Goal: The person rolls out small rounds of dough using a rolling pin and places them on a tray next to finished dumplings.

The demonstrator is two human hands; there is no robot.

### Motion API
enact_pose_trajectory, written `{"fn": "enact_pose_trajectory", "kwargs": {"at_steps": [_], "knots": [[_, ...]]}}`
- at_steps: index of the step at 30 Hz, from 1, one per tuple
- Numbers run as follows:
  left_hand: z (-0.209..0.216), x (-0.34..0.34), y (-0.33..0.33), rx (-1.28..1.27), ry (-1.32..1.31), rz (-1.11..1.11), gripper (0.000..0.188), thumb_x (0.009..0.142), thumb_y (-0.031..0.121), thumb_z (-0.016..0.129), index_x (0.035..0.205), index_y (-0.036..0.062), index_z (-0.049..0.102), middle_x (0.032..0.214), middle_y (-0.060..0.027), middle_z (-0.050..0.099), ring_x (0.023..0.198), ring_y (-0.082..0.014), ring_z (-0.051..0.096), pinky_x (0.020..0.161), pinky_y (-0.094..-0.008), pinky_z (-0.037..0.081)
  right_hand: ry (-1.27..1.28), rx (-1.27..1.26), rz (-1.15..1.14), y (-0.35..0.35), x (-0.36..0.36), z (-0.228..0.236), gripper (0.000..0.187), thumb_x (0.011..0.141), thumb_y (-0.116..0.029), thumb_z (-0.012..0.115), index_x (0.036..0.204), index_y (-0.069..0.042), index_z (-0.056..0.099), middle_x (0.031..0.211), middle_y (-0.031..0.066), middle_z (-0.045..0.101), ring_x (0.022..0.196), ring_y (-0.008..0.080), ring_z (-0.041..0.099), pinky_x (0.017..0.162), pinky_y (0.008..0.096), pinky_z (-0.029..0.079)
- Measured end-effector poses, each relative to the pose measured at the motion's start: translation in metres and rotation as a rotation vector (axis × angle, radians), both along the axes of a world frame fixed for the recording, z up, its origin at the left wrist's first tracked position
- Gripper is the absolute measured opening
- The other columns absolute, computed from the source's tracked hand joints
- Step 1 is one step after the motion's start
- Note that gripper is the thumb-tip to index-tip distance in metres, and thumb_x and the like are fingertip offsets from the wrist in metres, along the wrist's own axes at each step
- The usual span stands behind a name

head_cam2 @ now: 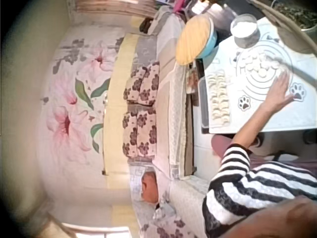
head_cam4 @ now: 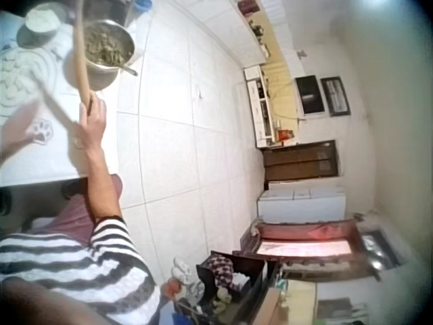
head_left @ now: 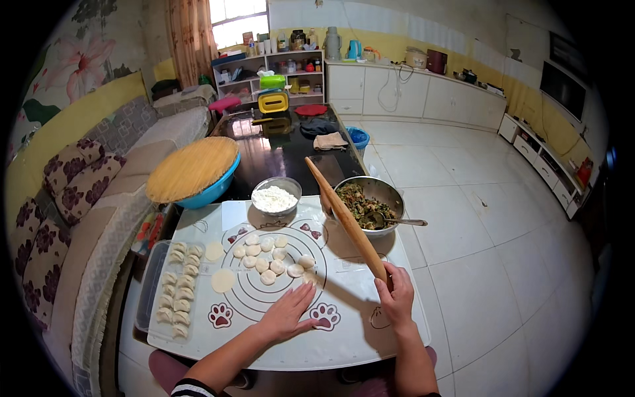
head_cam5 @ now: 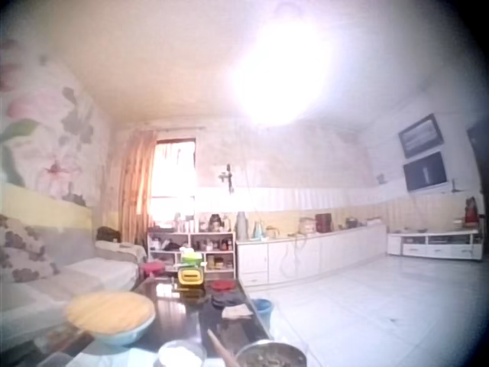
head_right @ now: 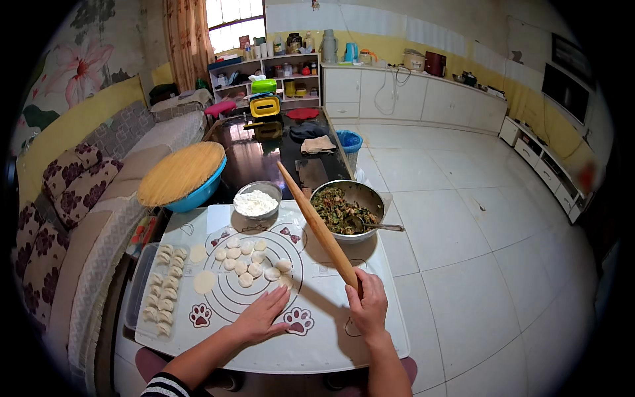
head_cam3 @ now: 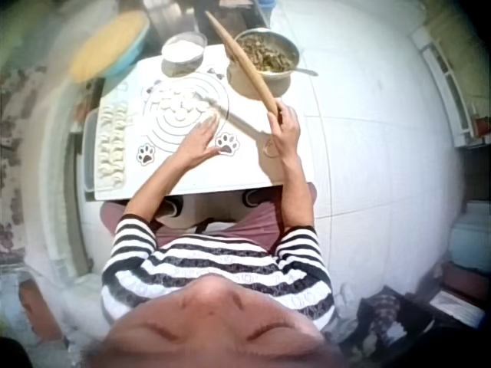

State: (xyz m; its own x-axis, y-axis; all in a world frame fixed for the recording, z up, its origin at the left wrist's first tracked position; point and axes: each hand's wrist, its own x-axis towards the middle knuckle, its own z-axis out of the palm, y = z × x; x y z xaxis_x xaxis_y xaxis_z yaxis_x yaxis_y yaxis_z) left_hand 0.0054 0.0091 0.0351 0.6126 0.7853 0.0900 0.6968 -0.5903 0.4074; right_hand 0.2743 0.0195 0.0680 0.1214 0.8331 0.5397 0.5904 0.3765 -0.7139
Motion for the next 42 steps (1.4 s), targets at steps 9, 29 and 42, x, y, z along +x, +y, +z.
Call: {"fn": "enact_pose_trajectory", "kwargs": {"at_steps": [9,29,42], "knots": [[0.009,-0.007,-0.009,-0.025,0.002,0.012,0.076,0.09,0.05,0.047,0.145,0.0037,0.022,0.15,-0.0191,0.02,0.14,-0.0317,0.019,0.113,-0.0484,0.013,-0.023,0.088,0.042,-0.001,-0.006,-0.002,0.032,0.079,-0.005,0.063,0.11,-0.004,0.059,0.088,0.0096,0.057,0.075,0.023,0.055,0.068,0.0311,0.045],[-0.009,-0.021,-0.013,-0.023,0.054,0.121,0.055,0.097,0.027,0.035,0.144,0.0005,0.022,0.151,-0.0171,0.021,0.141,-0.0278,0.016,0.114,-0.0446,0.013,-0.016,0.02,0.085,-0.006,-0.009,-0.011,0.032,0.078,-0.008,0.065,0.109,-0.004,0.059,0.088,0.0089,0.06,0.08,0.0263,0.056,0.073,0.0348,0.046],[-0.004,0.012,-0.029,-0.035,0.156,-0.178,0.074,0.093,0.047,0.041,0.146,0.0021,0.016,0.152,-0.0176,0.016,0.142,-0.0296,0.014,0.114,-0.0474,0.011,0.04,0.044,0.079,-0.009,0.001,-0.004,0.032,0.078,-0.009,0.066,0.109,-0.005,0.059,0.089,0.0092,0.06,0.079,0.0255,0.056,0.071,0.0342,0.047]]}}
